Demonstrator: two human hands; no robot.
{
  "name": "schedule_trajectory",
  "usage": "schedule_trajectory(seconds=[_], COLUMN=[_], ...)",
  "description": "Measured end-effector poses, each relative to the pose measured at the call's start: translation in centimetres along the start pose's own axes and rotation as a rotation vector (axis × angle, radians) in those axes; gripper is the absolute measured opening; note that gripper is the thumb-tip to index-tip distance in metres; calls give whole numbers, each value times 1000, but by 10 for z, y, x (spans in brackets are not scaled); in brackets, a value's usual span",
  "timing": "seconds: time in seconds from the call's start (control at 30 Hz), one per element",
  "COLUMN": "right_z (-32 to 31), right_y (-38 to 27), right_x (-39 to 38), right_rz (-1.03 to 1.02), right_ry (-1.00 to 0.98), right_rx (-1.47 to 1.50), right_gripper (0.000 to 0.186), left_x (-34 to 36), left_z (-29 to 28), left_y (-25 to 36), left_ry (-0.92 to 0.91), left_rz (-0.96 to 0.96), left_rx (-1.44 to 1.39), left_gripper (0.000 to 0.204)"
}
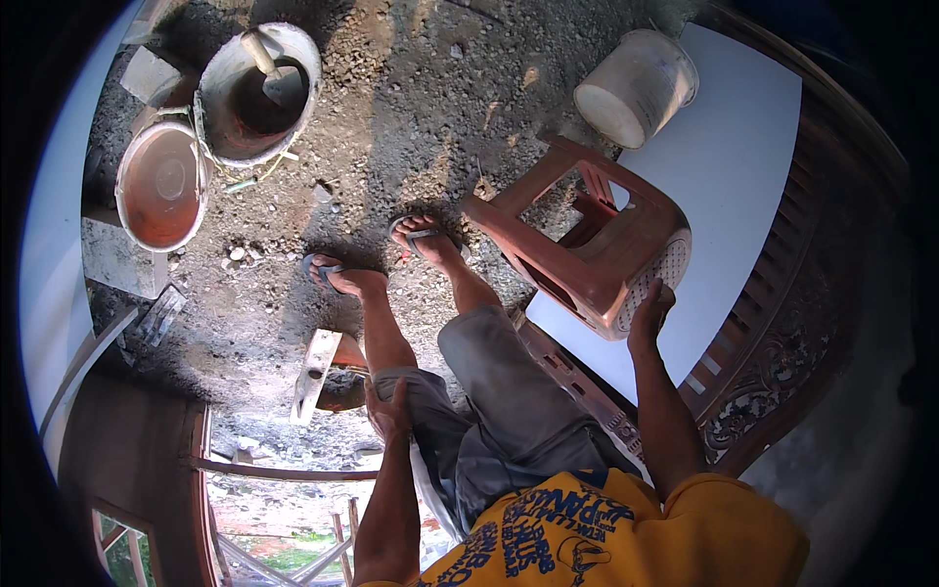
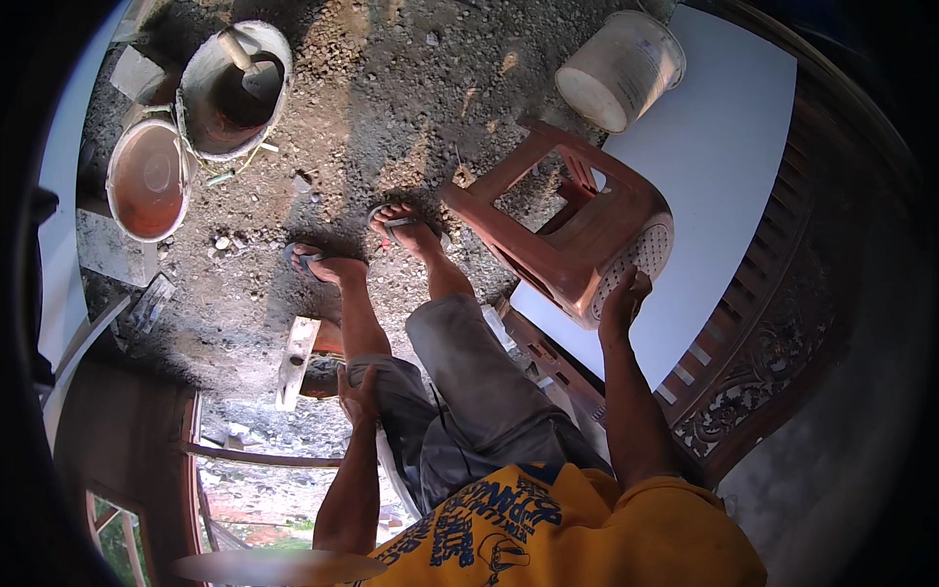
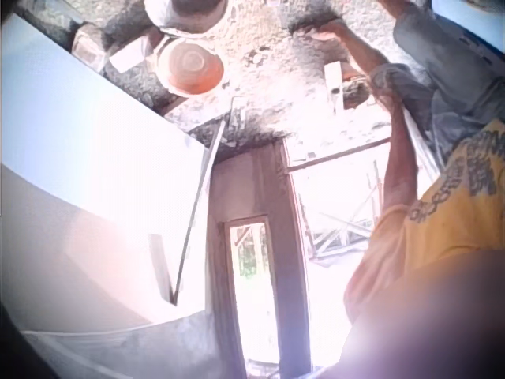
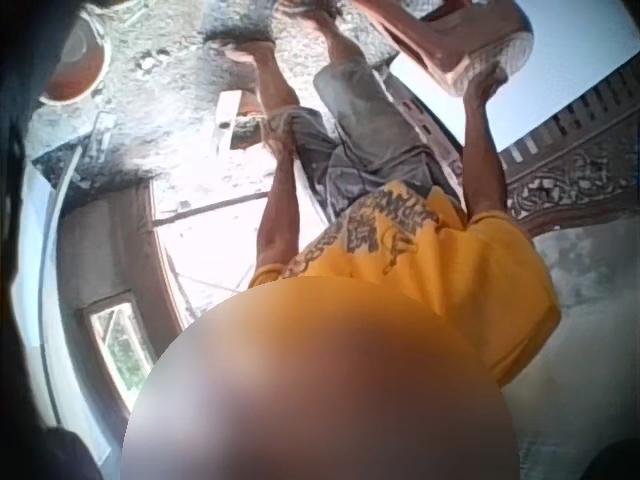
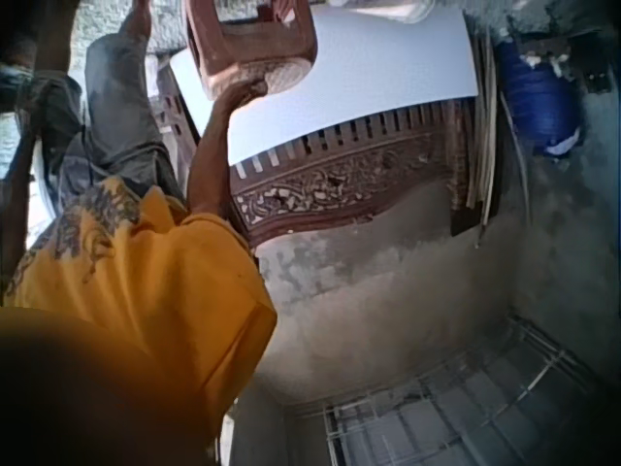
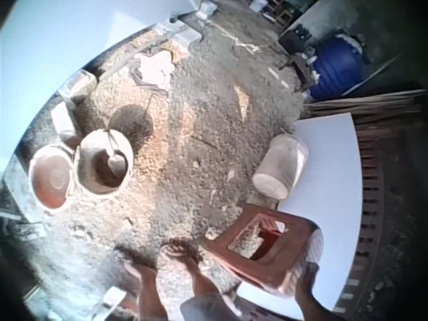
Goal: The person scoops cement from a bucket with a trowel and applies it to a wooden frame, smoothing it with a float. The person repeatedly scoops and applies cement to the frame, working on different sections.
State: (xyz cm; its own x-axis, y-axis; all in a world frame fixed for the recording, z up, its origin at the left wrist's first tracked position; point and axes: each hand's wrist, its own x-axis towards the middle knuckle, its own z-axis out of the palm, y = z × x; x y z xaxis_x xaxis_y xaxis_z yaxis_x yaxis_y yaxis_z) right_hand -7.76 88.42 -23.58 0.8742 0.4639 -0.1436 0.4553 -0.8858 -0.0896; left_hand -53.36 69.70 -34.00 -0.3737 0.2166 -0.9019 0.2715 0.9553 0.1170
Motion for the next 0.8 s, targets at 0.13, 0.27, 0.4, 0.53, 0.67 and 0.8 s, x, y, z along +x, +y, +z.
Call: schedule_trajectory(seconds=[0.13,0.27,0.4,0.53,0.67,0.8], right_z=[-13,-23,-13,-6,4,17], right_y=[22,25,21,9,4,-7], right_x=[11,31,54,58,52,68], right_rz=[69,131,37,94,-92,-368], right_ry=[88,194,-239,-170,-237,-303], right_rx=[105,-260,70,72,-61,-233], right_gripper=[84,88,93,91,87,83], left_x=[-39,-94,-116,-139,-162,-174], left_z=[6,11,14,13,20,38], left_y=[4,16,18,-8,-13,-7], left_ry=[152,175,52,42,94,87], left_rz=[84,-31,-120,-89,-31,157], left_rx=[13,38,-127,-224,-282,-330], left_gripper=[108,107,106,90,74,69])
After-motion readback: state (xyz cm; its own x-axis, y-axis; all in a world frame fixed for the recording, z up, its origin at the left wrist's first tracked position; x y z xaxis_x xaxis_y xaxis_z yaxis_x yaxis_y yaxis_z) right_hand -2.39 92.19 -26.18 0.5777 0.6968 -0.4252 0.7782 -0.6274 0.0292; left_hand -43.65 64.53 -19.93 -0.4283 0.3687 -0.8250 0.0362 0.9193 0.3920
